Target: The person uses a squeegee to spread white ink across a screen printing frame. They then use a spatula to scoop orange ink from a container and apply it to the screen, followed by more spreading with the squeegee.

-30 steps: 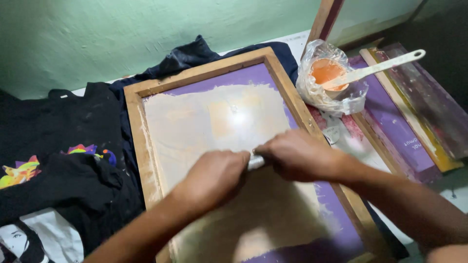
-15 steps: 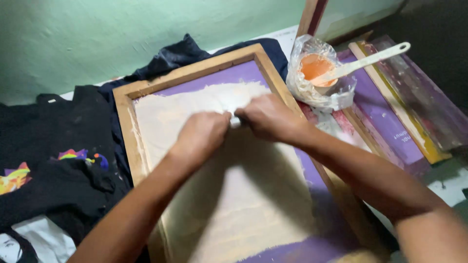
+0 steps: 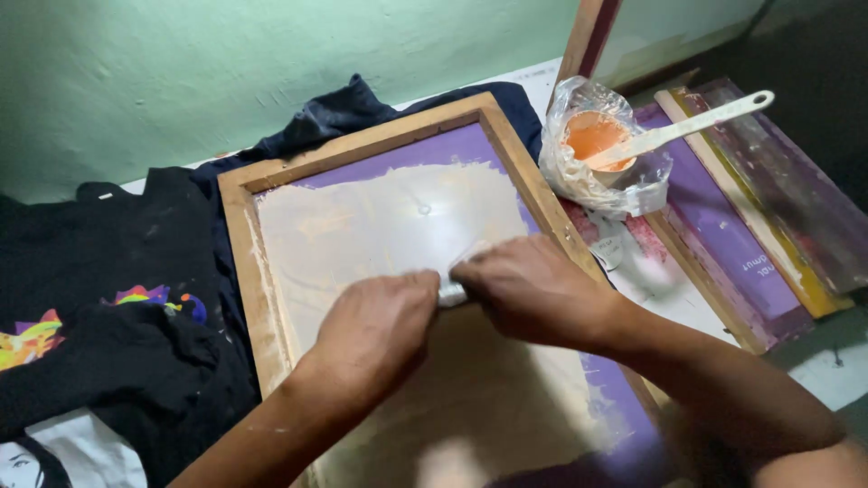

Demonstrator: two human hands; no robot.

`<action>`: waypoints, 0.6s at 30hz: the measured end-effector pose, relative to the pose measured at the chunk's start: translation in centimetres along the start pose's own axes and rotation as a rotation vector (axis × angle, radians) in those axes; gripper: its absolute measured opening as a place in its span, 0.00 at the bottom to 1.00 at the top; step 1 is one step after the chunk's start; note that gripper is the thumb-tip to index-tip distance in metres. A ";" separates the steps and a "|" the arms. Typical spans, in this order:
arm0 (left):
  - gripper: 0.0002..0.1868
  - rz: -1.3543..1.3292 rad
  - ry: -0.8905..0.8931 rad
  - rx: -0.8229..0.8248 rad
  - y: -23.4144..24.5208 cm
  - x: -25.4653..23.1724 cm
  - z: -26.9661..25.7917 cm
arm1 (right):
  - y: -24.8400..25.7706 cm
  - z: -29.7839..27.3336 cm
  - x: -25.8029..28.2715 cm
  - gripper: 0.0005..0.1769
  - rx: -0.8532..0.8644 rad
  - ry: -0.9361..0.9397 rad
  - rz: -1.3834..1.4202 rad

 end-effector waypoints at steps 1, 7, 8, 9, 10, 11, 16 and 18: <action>0.07 -0.001 0.007 -0.002 -0.9 1.2 0.3 | -1.1 1.8 -0.2 0.08 -0.001 0.007 -0.002; 0.24 0.557 0.111 -0.680 -1.9 4.7 -1.9 | -3.1 6.2 3.2 0.24 -0.404 0.174 0.023; 0.24 0.482 0.037 -0.624 -2.8 4.8 -2.2 | -4.3 6.1 3.9 0.26 -0.404 0.147 -0.096; 0.24 0.404 -0.020 -0.575 -3.7 4.8 -2.8 | -5.5 6.1 4.7 0.28 -0.405 0.137 -0.222; 0.24 0.397 -0.003 -0.570 -4.4 4.5 -3.7 | -5.6 4.8 5.7 0.28 -0.398 0.155 -0.219; 0.23 0.375 -0.051 -0.535 -5.2 3.8 -4.3 | -5.8 3.6 6.5 0.28 -0.370 0.161 -0.241; 0.19 0.030 -0.240 -0.247 -3.7 2.9 -6.4 | -2.8 0.7 6.7 0.28 -0.038 0.236 0.084; 0.14 -0.195 -0.164 0.031 -1.0 4.7 -5.7 | 0.0 2.7 4.8 0.16 0.128 0.120 0.122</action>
Point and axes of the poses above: each hand's wrist, its own z-axis towards the middle knuckle, its own y-axis out of the back of the hand, x = y × z, the point moved 9 cm from there along z, towards the middle knuckle, and after that the axes turned 5 degrees about x, right-handed, at the moved point
